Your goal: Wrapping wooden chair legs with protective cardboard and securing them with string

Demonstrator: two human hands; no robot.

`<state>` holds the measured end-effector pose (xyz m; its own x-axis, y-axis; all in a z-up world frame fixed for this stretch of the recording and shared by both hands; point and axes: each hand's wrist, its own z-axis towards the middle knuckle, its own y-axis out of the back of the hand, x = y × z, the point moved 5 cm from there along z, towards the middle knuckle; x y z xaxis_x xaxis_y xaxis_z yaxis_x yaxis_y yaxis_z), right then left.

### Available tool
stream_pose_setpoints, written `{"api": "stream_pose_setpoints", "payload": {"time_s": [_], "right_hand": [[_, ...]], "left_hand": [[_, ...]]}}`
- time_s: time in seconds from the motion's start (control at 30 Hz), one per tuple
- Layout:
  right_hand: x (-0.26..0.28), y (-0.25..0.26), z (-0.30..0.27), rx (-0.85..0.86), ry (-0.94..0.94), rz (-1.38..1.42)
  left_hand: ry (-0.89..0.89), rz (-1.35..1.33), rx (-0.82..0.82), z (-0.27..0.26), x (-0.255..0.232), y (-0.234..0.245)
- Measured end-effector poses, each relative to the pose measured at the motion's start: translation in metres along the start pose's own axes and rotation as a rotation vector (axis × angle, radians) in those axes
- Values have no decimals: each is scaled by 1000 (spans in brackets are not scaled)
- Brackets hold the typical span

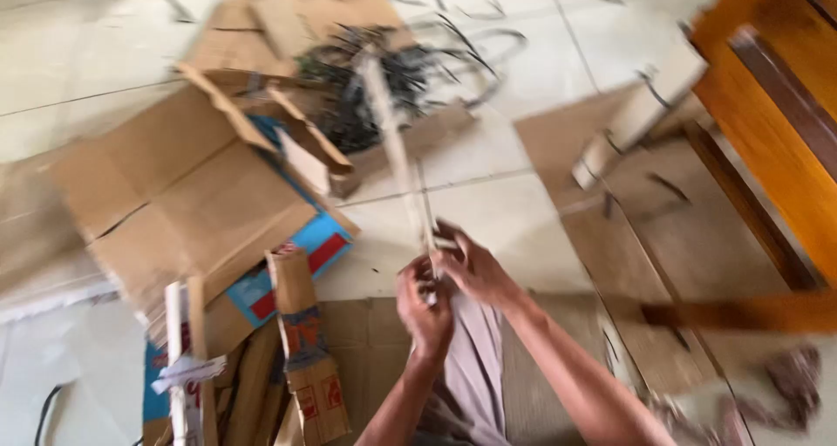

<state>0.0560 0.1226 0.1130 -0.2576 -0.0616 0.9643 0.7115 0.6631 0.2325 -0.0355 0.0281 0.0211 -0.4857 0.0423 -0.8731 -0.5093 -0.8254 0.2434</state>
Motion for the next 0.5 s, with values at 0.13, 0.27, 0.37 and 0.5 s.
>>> {"api": "stream_pose_setpoints", "payload": {"time_s": [0.13, 0.27, 0.37, 0.5], "right_hand": [[-3, 48, -2, -330, -71, -53], [-62, 112, -39, -692, -92, 102], [-73, 144, -81, -816, -29, 229], [-156, 188, -149, -1091, -73, 274]], "left_hand": [[-25, -176, 223, -18, -51, -47], [-222, -156, 411, -27, -93, -87], [-292, -255, 570, -42, -100, -118], [-354, -327, 706, -66, -116, -151]]}}
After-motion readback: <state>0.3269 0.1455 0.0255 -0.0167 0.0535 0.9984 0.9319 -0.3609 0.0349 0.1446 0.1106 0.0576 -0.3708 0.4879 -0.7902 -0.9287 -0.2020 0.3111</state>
